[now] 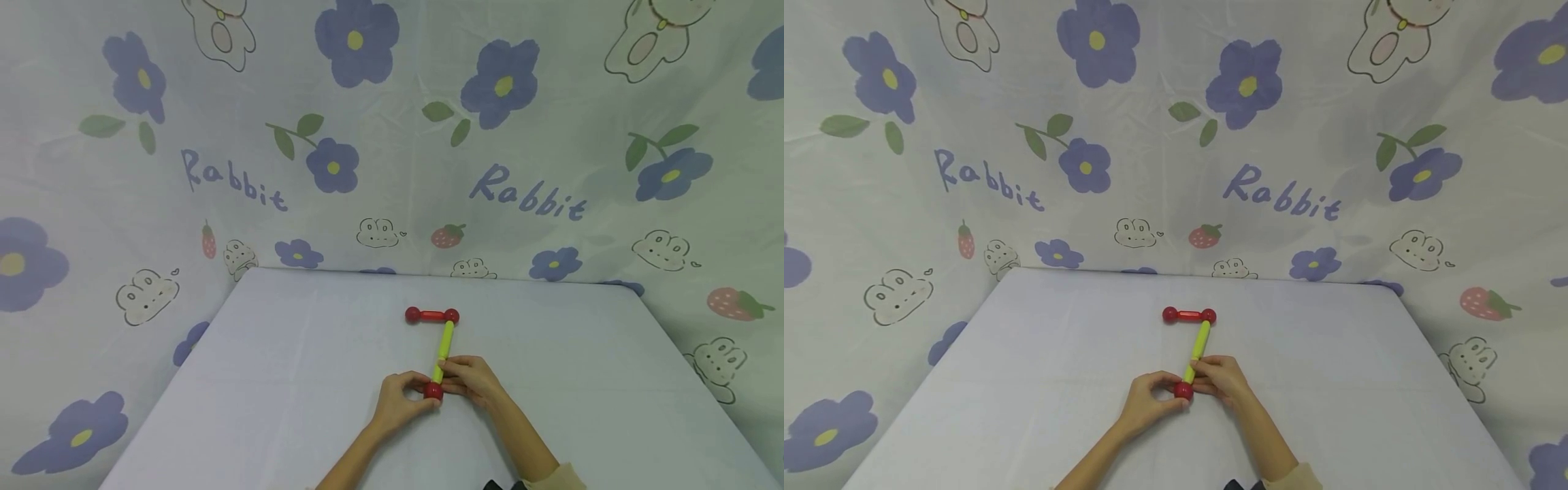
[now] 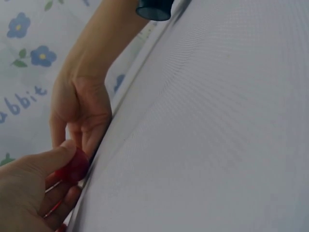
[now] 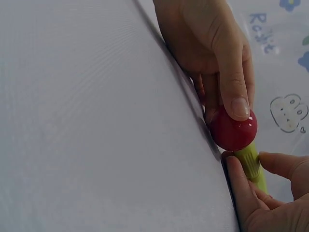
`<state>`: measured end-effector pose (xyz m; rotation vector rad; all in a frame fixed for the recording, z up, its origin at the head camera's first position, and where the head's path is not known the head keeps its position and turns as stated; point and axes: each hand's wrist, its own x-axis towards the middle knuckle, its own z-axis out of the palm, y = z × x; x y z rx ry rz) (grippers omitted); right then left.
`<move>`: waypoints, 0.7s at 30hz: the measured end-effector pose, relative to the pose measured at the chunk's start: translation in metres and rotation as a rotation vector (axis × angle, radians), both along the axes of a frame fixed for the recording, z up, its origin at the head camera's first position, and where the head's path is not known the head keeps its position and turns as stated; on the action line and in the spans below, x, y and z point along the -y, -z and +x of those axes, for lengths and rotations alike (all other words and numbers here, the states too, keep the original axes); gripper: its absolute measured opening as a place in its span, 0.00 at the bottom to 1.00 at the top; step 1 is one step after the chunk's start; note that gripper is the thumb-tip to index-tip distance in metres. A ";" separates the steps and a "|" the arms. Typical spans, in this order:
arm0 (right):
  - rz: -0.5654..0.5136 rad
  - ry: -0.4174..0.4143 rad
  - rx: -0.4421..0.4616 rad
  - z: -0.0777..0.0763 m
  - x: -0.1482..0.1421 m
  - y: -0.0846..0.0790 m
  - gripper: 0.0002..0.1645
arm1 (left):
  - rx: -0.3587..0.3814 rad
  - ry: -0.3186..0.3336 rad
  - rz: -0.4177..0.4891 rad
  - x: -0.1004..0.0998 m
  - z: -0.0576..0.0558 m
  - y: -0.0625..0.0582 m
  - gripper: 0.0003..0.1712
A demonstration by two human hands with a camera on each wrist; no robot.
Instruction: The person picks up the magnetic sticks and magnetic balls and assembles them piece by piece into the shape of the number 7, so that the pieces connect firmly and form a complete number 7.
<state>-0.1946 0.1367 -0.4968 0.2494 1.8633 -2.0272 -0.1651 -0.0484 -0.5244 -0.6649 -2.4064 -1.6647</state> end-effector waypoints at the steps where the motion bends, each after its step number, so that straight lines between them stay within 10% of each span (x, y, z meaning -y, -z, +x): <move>1: 0.007 0.003 -0.004 0.001 0.000 0.000 0.32 | -0.006 -0.001 0.000 0.000 0.000 0.000 0.18; 21: 0.052 -0.027 -0.072 0.010 -0.013 -0.004 0.29 | 0.029 0.006 -0.015 0.002 -0.001 -0.003 0.23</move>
